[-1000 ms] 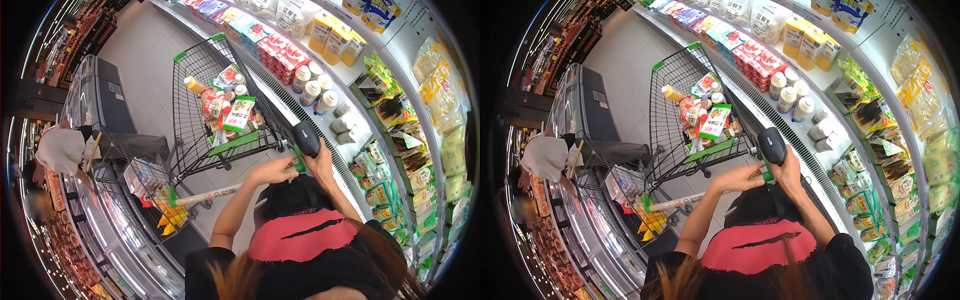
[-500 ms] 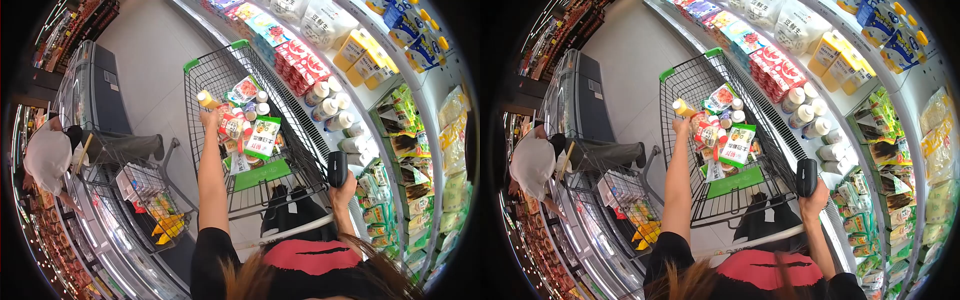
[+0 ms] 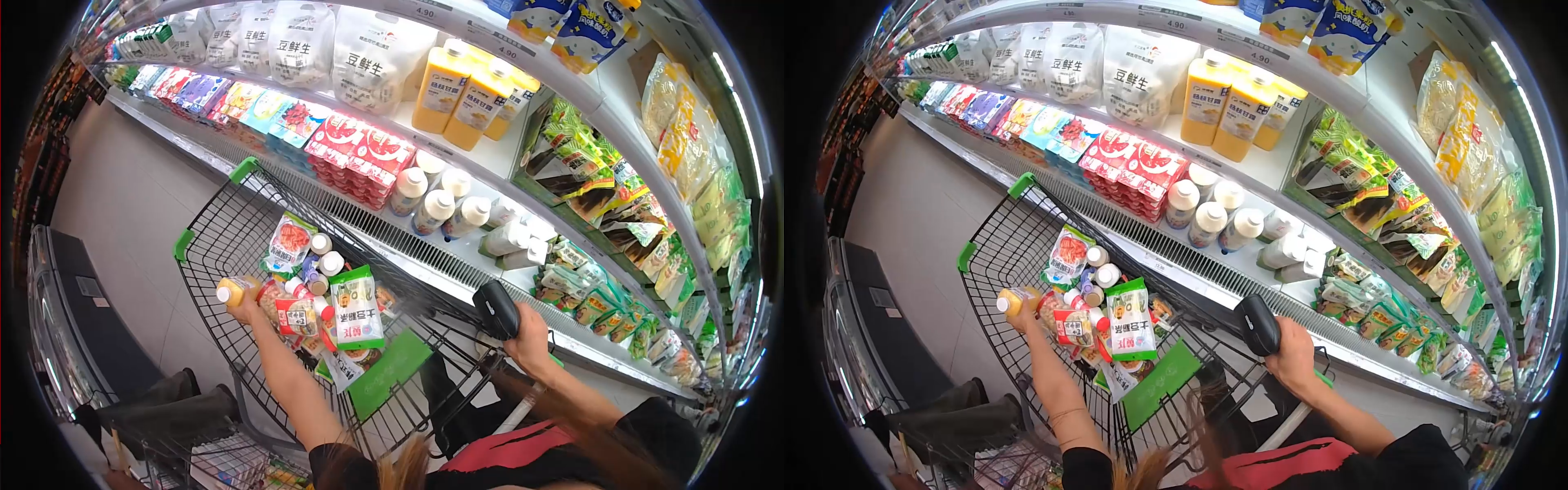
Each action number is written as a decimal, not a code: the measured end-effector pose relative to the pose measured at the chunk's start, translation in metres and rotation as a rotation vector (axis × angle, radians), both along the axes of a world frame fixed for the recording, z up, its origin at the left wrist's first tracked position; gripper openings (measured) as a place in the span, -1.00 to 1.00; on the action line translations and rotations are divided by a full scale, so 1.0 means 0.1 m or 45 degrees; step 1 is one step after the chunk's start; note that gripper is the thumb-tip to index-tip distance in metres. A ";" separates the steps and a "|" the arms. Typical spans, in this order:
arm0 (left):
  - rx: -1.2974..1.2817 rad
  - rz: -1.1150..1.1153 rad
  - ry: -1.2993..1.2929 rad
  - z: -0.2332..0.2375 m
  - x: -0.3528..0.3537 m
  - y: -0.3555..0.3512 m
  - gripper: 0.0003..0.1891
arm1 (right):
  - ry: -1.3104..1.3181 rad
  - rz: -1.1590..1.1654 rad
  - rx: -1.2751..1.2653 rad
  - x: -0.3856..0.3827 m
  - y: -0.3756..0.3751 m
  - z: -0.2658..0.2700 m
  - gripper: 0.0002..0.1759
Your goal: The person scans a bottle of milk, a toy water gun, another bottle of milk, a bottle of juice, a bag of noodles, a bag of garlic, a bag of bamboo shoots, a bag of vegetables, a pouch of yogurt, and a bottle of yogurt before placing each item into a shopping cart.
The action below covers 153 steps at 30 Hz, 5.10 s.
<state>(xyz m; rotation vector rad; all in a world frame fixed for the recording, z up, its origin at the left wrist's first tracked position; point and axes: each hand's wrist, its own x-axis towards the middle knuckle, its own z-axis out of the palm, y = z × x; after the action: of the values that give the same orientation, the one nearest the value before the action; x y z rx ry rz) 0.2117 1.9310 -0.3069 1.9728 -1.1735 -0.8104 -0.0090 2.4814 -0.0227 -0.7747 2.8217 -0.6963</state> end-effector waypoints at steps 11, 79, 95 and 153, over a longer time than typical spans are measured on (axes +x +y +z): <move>0.073 0.099 -0.048 -0.20 -0.04 -0.34 0.02 | -0.108 -0.093 -0.007 0.00 0.00 0.02 -0.46; -0.149 -1.883 1.216 3.56 -3.70 3.90 -0.28 | -0.839 -0.124 -0.712 -0.90 1.90 0.97 -0.44; -0.098 -2.078 1.174 2.96 -5.09 3.58 -0.25 | -0.813 -0.277 -0.576 -0.99 2.27 0.54 -0.36; -0.660 -1.560 -0.003 3.18 -4.61 4.27 0.02 | -0.759 0.122 -0.434 -0.73 2.47 0.49 -0.44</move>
<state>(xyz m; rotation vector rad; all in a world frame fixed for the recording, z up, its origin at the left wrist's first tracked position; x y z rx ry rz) -0.2495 2.3582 0.0113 0.6936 -2.3185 -0.8942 -0.0821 2.7285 0.0267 -0.6074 2.1457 -1.1802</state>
